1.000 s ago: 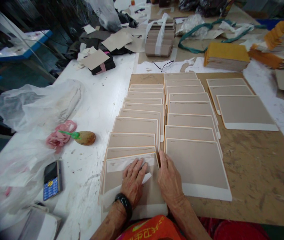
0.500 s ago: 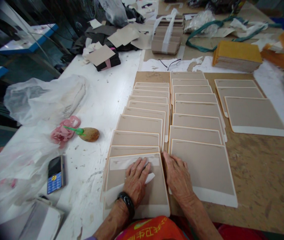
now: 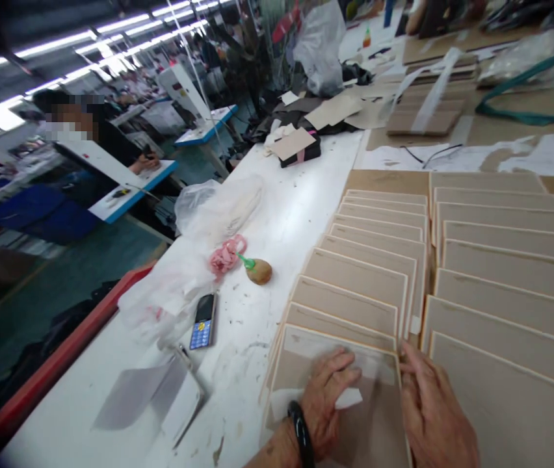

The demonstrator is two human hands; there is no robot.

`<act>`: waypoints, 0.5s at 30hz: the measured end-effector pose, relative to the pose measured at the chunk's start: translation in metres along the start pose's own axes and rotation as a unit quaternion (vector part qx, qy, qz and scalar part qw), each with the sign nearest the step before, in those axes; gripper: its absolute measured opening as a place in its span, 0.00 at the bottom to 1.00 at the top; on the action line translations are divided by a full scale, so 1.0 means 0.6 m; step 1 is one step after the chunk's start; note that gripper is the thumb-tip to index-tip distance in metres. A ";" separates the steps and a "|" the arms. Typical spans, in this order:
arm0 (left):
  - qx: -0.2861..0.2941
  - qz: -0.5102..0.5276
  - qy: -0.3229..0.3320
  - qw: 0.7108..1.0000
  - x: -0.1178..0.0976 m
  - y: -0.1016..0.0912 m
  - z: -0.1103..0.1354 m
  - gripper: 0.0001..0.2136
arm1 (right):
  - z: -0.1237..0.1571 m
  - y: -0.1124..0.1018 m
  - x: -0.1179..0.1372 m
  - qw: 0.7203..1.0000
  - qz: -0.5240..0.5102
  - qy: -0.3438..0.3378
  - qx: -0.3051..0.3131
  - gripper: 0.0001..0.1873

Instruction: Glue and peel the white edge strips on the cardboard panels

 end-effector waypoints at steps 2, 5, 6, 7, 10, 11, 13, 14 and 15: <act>-0.076 0.103 -0.021 0.992 0.001 -0.021 0.002 0.17 | -0.006 0.005 0.008 1.000 -0.005 -0.021 0.001 0.22; -0.177 0.221 -0.064 0.957 0.009 -0.057 0.018 0.15 | -0.021 0.020 0.036 0.995 -0.002 -0.094 0.012 0.23; -0.203 0.242 -0.086 0.945 0.015 -0.070 0.027 0.15 | -0.028 0.027 0.051 0.992 0.002 -0.125 0.018 0.23; -0.224 0.255 -0.111 0.934 0.022 -0.084 0.037 0.15 | -0.036 0.036 0.069 0.987 0.007 -0.156 0.026 0.23; -0.275 0.276 -0.218 0.895 0.057 -0.131 0.080 0.16 | -0.059 0.072 0.148 0.969 0.016 -0.243 0.048 0.25; -0.291 0.286 -0.252 0.878 0.072 -0.146 0.097 0.16 | -0.066 0.087 0.181 0.962 0.014 -0.268 0.055 0.25; -0.320 0.309 -0.304 0.843 0.100 -0.172 0.131 0.17 | -0.082 0.122 0.254 0.950 0.003 -0.305 0.072 0.25; -0.332 0.319 -0.321 0.828 0.113 -0.182 0.147 0.18 | -0.092 0.141 0.293 0.944 -0.007 -0.318 0.084 0.25; -0.341 0.325 -0.331 0.818 0.123 -0.189 0.162 0.20 | -0.104 0.162 0.331 0.940 -0.015 -0.326 0.099 0.24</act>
Point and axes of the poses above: each hand's wrist, its own z-axis away from the middle knuckle, its own y-axis out of the palm, x = y × z, the point moved 7 cm from there along -z, towards the middle knuckle, and after that the axes turned 6 degrees about -y, right-handed, at the moved point
